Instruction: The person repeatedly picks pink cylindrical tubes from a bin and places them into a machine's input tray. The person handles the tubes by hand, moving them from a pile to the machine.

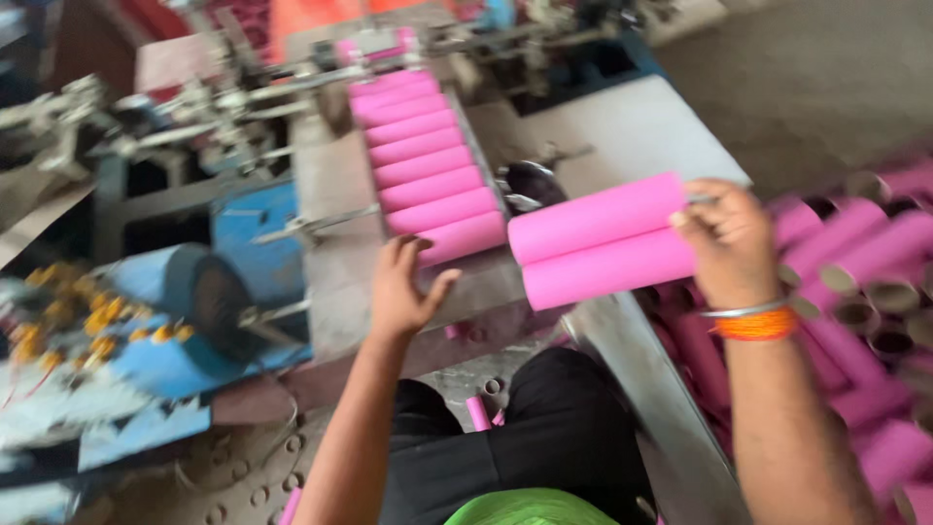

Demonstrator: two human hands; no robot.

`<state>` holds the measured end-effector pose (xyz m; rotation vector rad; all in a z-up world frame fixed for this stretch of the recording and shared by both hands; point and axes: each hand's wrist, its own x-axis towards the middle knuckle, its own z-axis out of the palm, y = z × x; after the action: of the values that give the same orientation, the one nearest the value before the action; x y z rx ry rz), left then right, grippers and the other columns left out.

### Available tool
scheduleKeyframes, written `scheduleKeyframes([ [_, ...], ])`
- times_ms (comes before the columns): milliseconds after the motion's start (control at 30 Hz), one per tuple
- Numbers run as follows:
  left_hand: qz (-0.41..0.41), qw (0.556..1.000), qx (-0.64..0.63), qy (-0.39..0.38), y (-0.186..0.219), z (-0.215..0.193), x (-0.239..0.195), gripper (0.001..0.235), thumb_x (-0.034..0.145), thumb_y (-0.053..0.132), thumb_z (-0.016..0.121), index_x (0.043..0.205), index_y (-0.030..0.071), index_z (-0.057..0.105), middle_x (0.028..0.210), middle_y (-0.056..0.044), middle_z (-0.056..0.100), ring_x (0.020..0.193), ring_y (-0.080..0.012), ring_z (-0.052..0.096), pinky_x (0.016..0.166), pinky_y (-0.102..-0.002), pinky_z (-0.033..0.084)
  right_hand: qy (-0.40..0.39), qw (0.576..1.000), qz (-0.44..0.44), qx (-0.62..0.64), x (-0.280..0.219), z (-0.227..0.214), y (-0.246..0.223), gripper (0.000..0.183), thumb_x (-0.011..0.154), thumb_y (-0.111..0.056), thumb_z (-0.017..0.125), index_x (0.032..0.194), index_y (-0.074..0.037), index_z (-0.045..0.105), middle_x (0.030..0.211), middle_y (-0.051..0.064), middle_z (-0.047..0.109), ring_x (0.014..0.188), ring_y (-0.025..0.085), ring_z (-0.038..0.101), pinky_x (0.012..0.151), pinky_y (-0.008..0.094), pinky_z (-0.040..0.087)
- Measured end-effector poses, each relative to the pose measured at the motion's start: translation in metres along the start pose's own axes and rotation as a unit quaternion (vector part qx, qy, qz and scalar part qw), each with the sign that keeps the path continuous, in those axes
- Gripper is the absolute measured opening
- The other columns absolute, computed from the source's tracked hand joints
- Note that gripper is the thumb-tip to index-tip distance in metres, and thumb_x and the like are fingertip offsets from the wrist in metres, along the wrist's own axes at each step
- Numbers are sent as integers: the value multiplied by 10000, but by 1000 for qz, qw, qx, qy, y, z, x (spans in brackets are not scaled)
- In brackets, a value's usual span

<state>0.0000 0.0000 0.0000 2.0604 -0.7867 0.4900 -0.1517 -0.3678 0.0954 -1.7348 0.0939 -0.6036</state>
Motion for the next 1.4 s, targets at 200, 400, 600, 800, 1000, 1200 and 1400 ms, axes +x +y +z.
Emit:
scheduleKeyframes([
  [200, -16, 1000, -20, 3, 0, -3, -4, 534, 837, 396, 819, 1194, 45, 632, 1196, -183, 596, 1117, -404, 582, 968, -489, 482, -18, 991, 55, -122, 7, 95, 60, 304, 924, 20, 703, 1223, 12, 648, 995, 108, 745, 831, 83, 630, 743, 235, 511],
  [400, 0, 999, -34, 32, -6, 0, -9, 446, 905, 268, 753, 1282, 68, 624, 1323, -170, 574, 1222, -401, 561, 1040, -486, 481, 15, 995, 95, 31, 12, 96, 109, 219, 938, -6, 694, 1149, -2, 636, 995, 86, 747, 854, 106, 666, 759, 240, 536],
  [600, 50, 996, 24, -64, 2, -10, -8, 626, 736, 465, 833, 1188, 71, 653, 1203, -162, 585, 1122, -380, 552, 946, -508, 460, 15, 988, -51, -142, 31, 150, 146, 138, 924, -39, 732, 1036, -13, 654, 972, 98, 726, 886, 181, 719, 795, 295, 570],
  [800, 22, 974, 189, -126, 3, 4, -12, 442, 701, 327, 829, 1063, 114, 691, 1117, -90, 633, 1118, -328, 581, 921, -479, 483, 33, 896, -182, -404, 33, 161, 113, 123, 889, -213, 786, 918, -132, 699, 928, 103, 737, 879, 307, 711, 764, 397, 557],
  [1000, 6, 982, 164, -96, -6, 2, -12, 346, 683, 232, 808, 971, 100, 668, 1019, -136, 623, 1017, -373, 600, 871, -504, 487, 42, 945, 65, -318, -32, -7, 100, 262, 901, -250, 760, 1091, -78, 704, 943, 82, 771, 800, 204, 739, 753, 336, 582],
  [1200, -14, 991, 96, -96, -20, 3, 0, 543, 726, 254, 884, 1197, 86, 673, 1177, -187, 633, 1143, -420, 580, 981, -505, 484, 52, 893, 239, -377, -184, -195, 131, 305, 872, -258, 760, 1115, -82, 709, 960, 81, 782, 896, 194, 748, 828, 327, 570],
  [1400, 55, 972, 229, -22, -53, 21, 3, 463, 918, 312, 854, 1220, 52, 617, 1323, -176, 572, 1276, -388, 525, 1120, -492, 446, 0, 789, 384, -479, -268, -234, 204, 475, 802, -270, 802, 1229, -106, 672, 1199, 137, 711, 1117, 283, 667, 968, 390, 534],
])
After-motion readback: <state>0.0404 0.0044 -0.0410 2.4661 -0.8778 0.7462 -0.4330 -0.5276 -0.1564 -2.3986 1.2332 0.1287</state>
